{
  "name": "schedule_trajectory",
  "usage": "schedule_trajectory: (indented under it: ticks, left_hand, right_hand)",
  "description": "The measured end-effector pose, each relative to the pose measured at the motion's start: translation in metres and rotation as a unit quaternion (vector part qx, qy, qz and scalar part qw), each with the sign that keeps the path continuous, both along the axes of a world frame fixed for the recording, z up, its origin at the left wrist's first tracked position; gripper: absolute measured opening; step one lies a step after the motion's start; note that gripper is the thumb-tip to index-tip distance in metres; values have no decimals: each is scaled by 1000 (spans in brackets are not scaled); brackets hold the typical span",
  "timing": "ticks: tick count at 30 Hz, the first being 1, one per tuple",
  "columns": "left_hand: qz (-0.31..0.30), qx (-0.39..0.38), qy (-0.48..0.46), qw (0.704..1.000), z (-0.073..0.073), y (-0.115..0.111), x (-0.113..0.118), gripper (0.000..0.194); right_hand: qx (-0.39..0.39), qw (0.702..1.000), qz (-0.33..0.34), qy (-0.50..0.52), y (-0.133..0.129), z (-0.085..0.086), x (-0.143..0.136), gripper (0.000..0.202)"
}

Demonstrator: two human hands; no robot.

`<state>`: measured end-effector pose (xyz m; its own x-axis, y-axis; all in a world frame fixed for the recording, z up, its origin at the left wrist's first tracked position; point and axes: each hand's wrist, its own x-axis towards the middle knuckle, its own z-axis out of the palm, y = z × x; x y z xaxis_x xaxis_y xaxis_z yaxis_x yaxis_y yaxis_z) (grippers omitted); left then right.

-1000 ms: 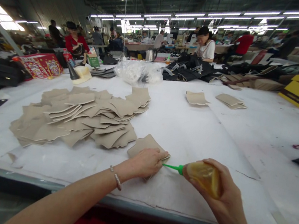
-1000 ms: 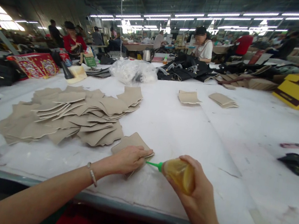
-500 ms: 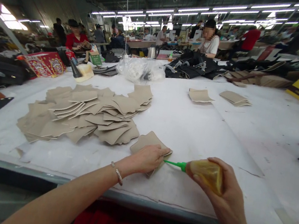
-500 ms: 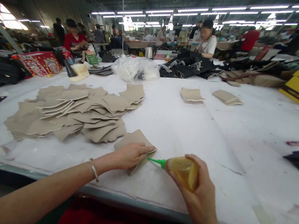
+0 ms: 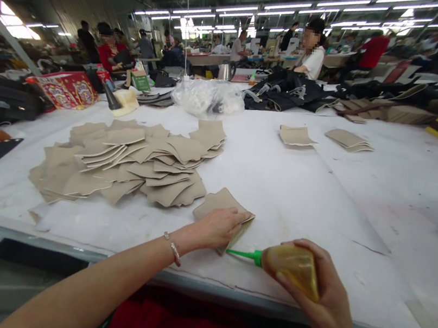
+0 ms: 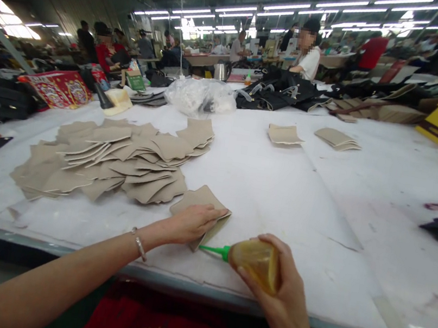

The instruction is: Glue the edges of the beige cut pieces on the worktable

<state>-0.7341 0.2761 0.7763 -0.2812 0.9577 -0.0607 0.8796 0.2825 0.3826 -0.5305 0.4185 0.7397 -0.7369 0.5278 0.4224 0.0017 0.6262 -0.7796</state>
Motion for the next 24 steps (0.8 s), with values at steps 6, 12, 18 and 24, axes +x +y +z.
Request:
schedule_trajectory:
  ticks: [6, 12, 18, 24]
  left_hand:
    - [-1, 5, 3, 1000, -3, -1, 0, 46]
    - [7, 12, 7, 1000, -4, -2, 0, 47]
    - [10, 5, 6, 1000, -3, -3, 1, 48]
    - [13, 1, 4, 1000, -3, -2, 1, 47]
  right_hand:
    - [-28, 1000, 11, -9, -6, -4, 3, 49]
    - [-15, 998, -55, 0, -9, -7, 5, 50]
    - [-38, 999, 7, 0, -11, -7, 5, 50]
    - [-31, 999, 9, 14, -10, -8, 4, 49]
